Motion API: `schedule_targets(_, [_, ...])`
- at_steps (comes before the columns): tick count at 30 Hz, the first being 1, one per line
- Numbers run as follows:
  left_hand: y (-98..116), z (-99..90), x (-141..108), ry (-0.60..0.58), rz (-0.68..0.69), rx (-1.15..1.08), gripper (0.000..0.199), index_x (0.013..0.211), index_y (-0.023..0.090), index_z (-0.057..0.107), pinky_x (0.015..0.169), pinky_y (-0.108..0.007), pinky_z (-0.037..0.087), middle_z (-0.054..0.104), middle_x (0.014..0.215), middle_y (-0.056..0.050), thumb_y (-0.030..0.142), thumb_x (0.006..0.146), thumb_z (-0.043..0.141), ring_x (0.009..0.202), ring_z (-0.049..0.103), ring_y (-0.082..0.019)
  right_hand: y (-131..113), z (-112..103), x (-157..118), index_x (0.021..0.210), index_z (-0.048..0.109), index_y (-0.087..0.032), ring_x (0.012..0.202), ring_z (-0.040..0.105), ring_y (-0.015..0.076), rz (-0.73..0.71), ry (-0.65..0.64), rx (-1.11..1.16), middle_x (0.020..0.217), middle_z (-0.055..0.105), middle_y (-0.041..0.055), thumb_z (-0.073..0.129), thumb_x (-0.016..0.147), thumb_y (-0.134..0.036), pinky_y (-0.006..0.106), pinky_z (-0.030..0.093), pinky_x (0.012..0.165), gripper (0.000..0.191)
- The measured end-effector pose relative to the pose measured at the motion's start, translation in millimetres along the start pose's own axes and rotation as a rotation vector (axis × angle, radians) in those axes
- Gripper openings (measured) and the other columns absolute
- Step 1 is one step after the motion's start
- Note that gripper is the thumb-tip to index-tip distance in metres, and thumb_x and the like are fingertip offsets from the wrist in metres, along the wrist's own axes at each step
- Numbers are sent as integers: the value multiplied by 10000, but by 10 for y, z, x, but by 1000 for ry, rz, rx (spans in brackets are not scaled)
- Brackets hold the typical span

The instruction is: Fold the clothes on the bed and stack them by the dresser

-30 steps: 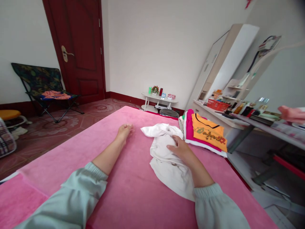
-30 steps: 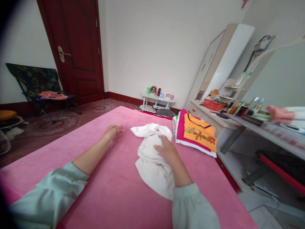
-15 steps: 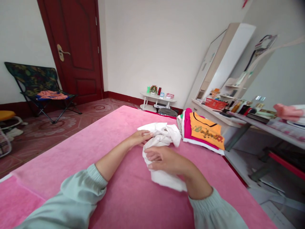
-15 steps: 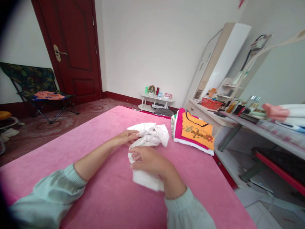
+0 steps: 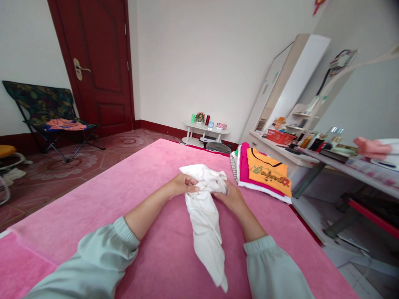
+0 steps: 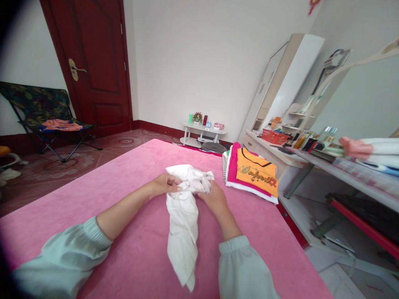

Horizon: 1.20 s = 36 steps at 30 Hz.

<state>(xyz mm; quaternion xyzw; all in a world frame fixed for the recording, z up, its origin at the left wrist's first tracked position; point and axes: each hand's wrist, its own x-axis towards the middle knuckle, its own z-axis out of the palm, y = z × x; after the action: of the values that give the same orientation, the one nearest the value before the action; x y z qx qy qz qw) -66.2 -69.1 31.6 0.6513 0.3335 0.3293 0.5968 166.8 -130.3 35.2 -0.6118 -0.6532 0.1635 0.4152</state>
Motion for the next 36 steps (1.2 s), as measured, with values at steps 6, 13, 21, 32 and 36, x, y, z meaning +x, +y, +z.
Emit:
schedule_targets(6, [126,-221,-35,223,61,-152,365,704,126,692,556,-229,444,679,648,-33,394,503,835,560,584,-119,47,-398,78,725,631,-137,386,428,87,276,331,521,494,549,-33,767,560,-495,208,334,339,417])
schedule_targets(13, [266,-470,-34,632,278,-450,367,666,137,605,542,-200,437,582,578,42,317,449,839,514,511,-70,-203,-624,96,693,569,-162,397,387,45,85,889,796,500,472,-94,781,560,-439,168,348,348,373])
schedule_targets(21, [464,-397,-206,161,284,238,727,1240,216,552,747,-290,488,586,1205,-92,399,579,791,944,594,-205,-739,-699,-12,687,572,-156,352,264,30,46,508,893,430,370,-112,780,591,-381,169,220,322,321])
schedule_targets(32, [696,-74,-329,-243,288,541,276,945,160,715,685,-231,466,712,884,-23,322,725,683,805,636,-181,-999,-861,-131,733,591,-182,336,285,39,-16,408,865,447,391,-101,731,655,-412,183,214,343,280])
schedule_targets(36, [954,-38,-535,-640,103,450,241,861,170,730,667,-215,478,716,829,-6,303,661,755,761,640,-167,-1046,-987,-275,748,661,-143,502,533,116,112,-331,591,602,615,-1,757,641,-410,218,375,459,303])
